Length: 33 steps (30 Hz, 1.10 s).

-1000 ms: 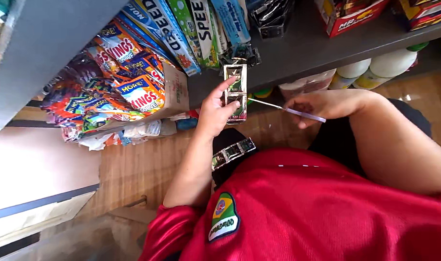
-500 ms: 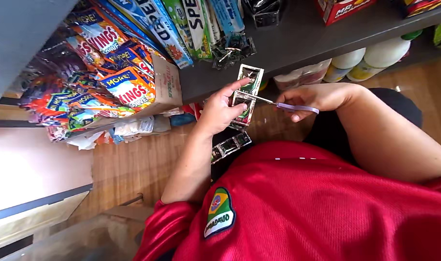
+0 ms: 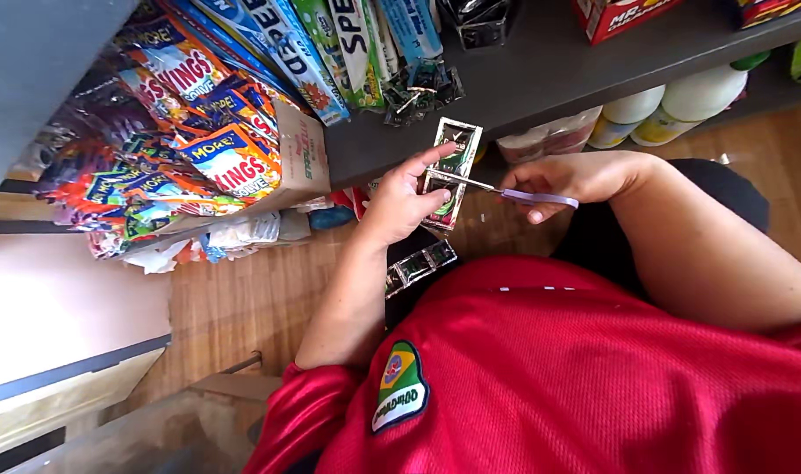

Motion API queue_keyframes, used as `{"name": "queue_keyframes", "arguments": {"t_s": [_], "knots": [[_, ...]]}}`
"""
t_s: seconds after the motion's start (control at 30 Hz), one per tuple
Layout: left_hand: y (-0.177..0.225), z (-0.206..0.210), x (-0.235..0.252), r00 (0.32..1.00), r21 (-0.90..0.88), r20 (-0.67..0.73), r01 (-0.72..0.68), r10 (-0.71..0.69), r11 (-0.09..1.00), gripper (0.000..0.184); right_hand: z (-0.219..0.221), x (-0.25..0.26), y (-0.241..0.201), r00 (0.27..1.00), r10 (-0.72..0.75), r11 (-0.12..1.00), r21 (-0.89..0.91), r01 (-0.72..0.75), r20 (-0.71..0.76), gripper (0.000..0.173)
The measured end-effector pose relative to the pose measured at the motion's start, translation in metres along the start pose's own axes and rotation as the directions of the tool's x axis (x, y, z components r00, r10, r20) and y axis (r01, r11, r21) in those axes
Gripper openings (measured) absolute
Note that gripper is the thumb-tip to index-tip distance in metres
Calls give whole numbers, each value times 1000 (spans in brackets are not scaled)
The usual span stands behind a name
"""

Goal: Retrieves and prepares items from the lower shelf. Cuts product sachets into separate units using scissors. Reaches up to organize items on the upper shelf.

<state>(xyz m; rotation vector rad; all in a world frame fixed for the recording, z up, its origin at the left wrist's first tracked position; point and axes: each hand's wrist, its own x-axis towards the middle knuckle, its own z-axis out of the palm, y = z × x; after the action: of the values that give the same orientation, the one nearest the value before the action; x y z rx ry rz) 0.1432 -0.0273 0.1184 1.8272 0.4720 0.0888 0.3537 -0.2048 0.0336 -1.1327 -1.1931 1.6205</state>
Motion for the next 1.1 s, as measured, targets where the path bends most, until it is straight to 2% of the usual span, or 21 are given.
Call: {"name": "queue_keyframes", "arguments": {"t_s": [0.33, 0.9, 1.1], "knots": [[-2, -1, -1, 1000, 15, -2, -9, 9, 1000, 60, 1, 1, 0, 1000, -1, 1000, 4, 1, -1, 39], [-1, 0, -2, 1000, -89, -6, 8, -9, 996, 62, 1, 3, 1, 1000, -24, 1000, -18, 24, -4, 41], [-4, -2, -1, 999, -165, 25, 24, -20, 986, 70, 1, 2, 1, 999, -42, 999, 2, 42, 3, 39]]}}
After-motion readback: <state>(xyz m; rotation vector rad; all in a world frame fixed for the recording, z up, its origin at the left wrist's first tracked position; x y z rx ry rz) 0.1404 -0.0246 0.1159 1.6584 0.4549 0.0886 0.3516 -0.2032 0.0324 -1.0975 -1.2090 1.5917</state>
